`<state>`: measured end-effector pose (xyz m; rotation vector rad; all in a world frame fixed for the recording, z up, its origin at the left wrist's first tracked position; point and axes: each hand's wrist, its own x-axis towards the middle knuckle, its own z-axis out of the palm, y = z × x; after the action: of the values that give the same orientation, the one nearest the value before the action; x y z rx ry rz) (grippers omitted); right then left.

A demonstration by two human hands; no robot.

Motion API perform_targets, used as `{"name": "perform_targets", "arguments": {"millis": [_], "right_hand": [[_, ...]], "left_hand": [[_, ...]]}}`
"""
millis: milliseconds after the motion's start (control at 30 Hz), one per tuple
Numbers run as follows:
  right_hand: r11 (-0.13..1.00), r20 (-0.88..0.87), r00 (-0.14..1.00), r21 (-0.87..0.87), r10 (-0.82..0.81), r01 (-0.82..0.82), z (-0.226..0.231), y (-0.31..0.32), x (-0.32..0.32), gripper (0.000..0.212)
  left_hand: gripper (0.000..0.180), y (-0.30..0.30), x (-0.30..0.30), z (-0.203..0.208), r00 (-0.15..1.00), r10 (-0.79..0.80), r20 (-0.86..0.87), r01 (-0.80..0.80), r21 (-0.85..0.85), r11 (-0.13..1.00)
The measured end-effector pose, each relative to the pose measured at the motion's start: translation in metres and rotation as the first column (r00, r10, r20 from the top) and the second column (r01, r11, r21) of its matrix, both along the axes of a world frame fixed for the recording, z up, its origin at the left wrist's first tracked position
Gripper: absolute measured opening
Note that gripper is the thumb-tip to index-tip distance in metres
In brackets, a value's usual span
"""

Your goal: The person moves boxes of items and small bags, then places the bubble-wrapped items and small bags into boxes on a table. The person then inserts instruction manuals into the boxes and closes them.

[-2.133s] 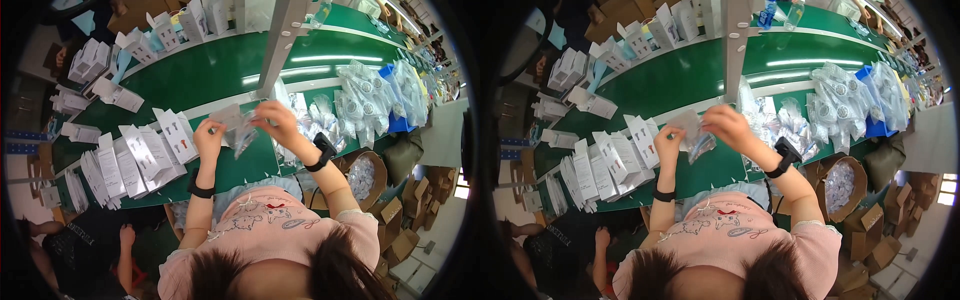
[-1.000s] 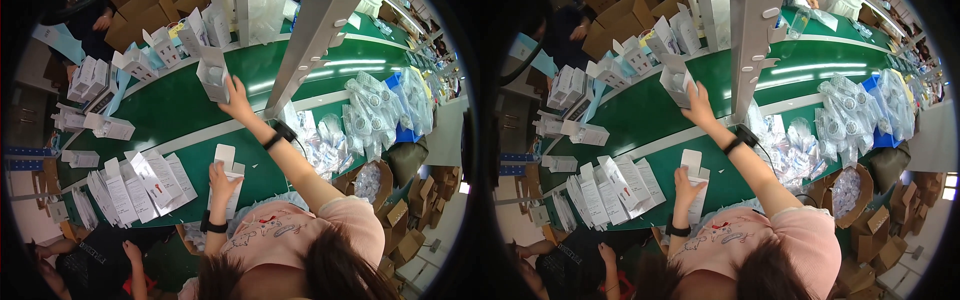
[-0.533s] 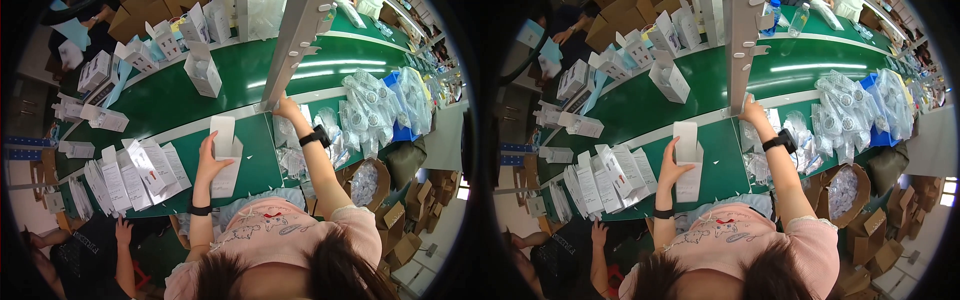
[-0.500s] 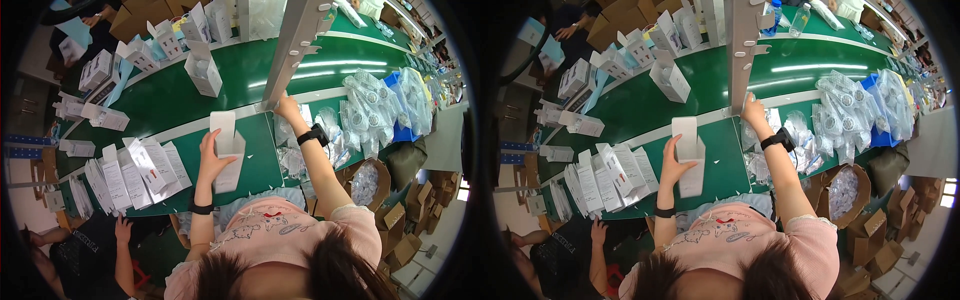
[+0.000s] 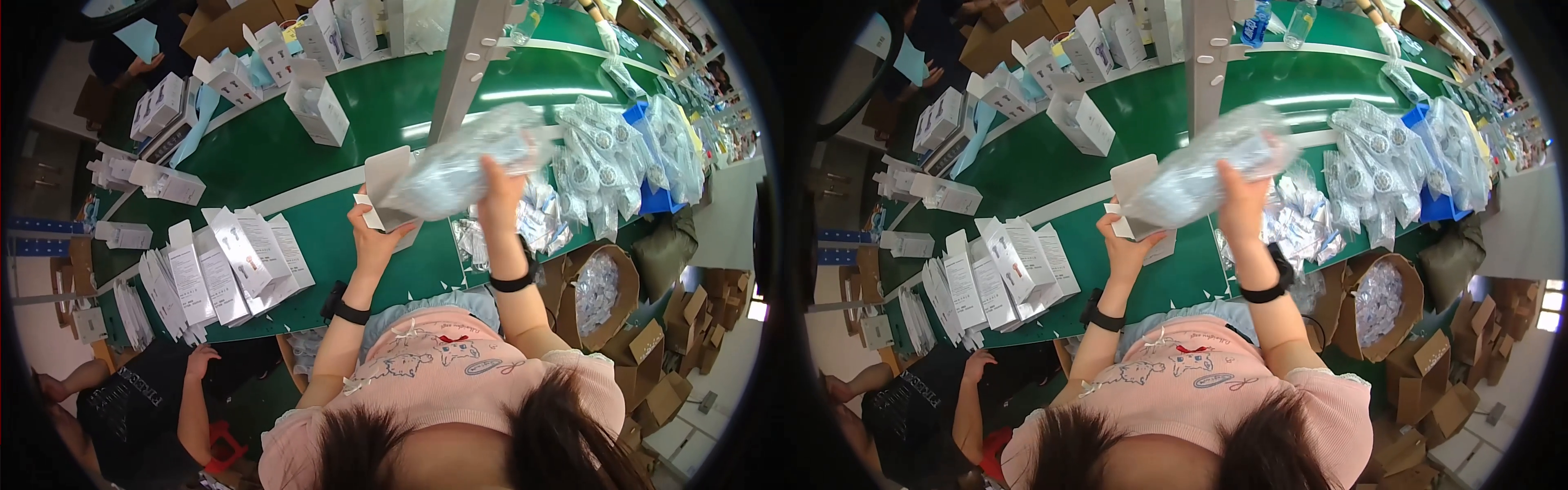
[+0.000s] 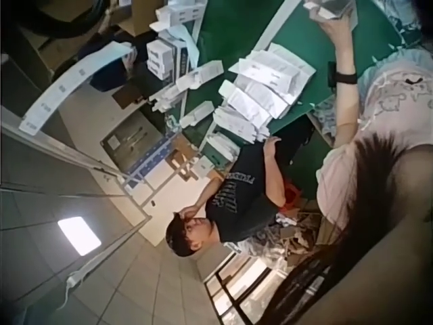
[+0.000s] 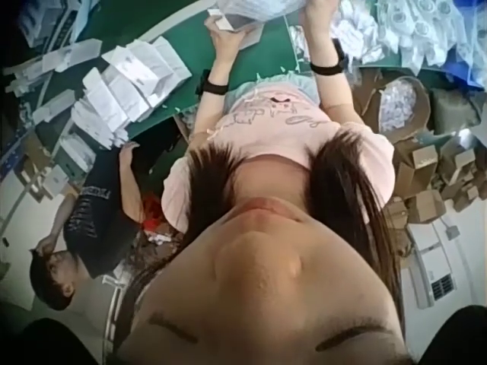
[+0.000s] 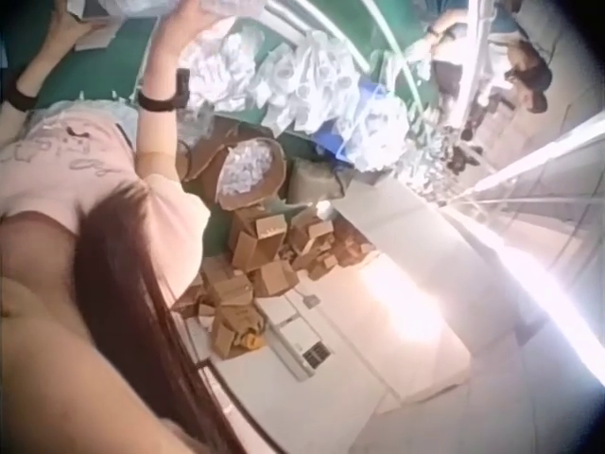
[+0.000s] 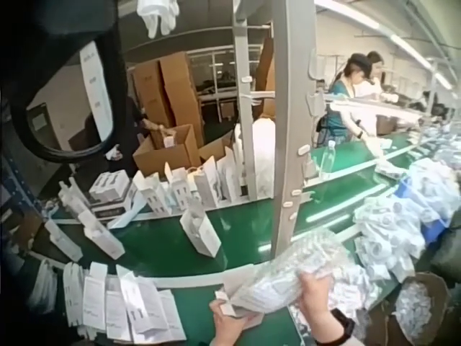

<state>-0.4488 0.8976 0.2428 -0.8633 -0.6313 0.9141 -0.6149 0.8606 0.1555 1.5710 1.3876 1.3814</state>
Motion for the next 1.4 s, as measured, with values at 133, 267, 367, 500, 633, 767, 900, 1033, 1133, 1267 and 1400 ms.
{"name": "perform_targets", "arguments": {"millis": [133,267,367,500,633,767,900,1033,1133,1267,1400], "right_hand": [[0.979,0.768,0.610,0.192,-0.193,0.067,-0.034,-0.009,-0.046,0.059],[0.988,0.950,0.301,0.115,-0.079,-0.104,-0.023,-0.019,-0.047,0.045],[0.982,0.995,0.097,0.039,-0.021,-0.184,-0.017,-0.033,-0.045,0.039],[0.950,0.999,0.046,0.028,-0.014,-0.310,-0.030,-0.038,-0.029,0.035],[0.989,0.930,0.367,0.018,0.037,-0.147,-0.071,-0.010,0.033,0.037],[0.993,0.996,-0.004,-0.087,0.088,0.078,-0.126,0.045,0.083,0.043],[0.949,0.883,-0.348,-0.294,0.316,0.117,-0.161,0.064,0.091,0.042],[0.915,0.829,-0.415,-0.402,0.376,0.026,-0.169,0.069,0.095,0.034],[0.936,0.901,-0.315,-0.341,0.298,-0.089,-0.171,0.069,0.102,0.026],[0.949,0.933,0.264,-0.172,0.243,-0.265,-0.139,0.051,0.094,0.017],[0.948,0.367,0.883,0.013,0.292,-0.319,-0.033,0.013,0.047,0.018]], "left_hand": [[0.073,-0.003,0.006,-0.011,0.996,0.056,0.074,-0.051,-0.064,0.997],[0.072,-0.014,-0.004,-0.024,0.988,0.117,0.101,-0.119,0.008,0.993],[0.071,-0.011,0.004,-0.028,0.992,0.080,0.103,-0.091,0.112,0.989],[0.071,-0.007,0.021,-0.034,0.996,-0.006,0.092,-0.015,0.223,0.975],[0.070,-0.006,0.020,-0.037,0.999,-0.007,0.052,-0.002,0.188,0.982],[0.068,-0.010,0.006,-0.022,0.996,-0.025,-0.080,0.031,0.077,0.997],[0.053,-0.009,0.007,0.005,0.986,-0.011,-0.164,0.021,0.061,0.998],[0.028,-0.008,0.010,0.016,0.968,0.073,-0.240,-0.075,0.000,0.997],[0.017,0.001,0.010,0.025,0.970,0.161,-0.184,-0.174,-0.058,0.983],[0.017,0.011,0.007,0.035,0.957,0.213,-0.194,-0.259,-0.256,0.931],[0.017,0.015,0.002,0.027,0.960,0.201,-0.196,-0.234,-0.162,0.959]]}}
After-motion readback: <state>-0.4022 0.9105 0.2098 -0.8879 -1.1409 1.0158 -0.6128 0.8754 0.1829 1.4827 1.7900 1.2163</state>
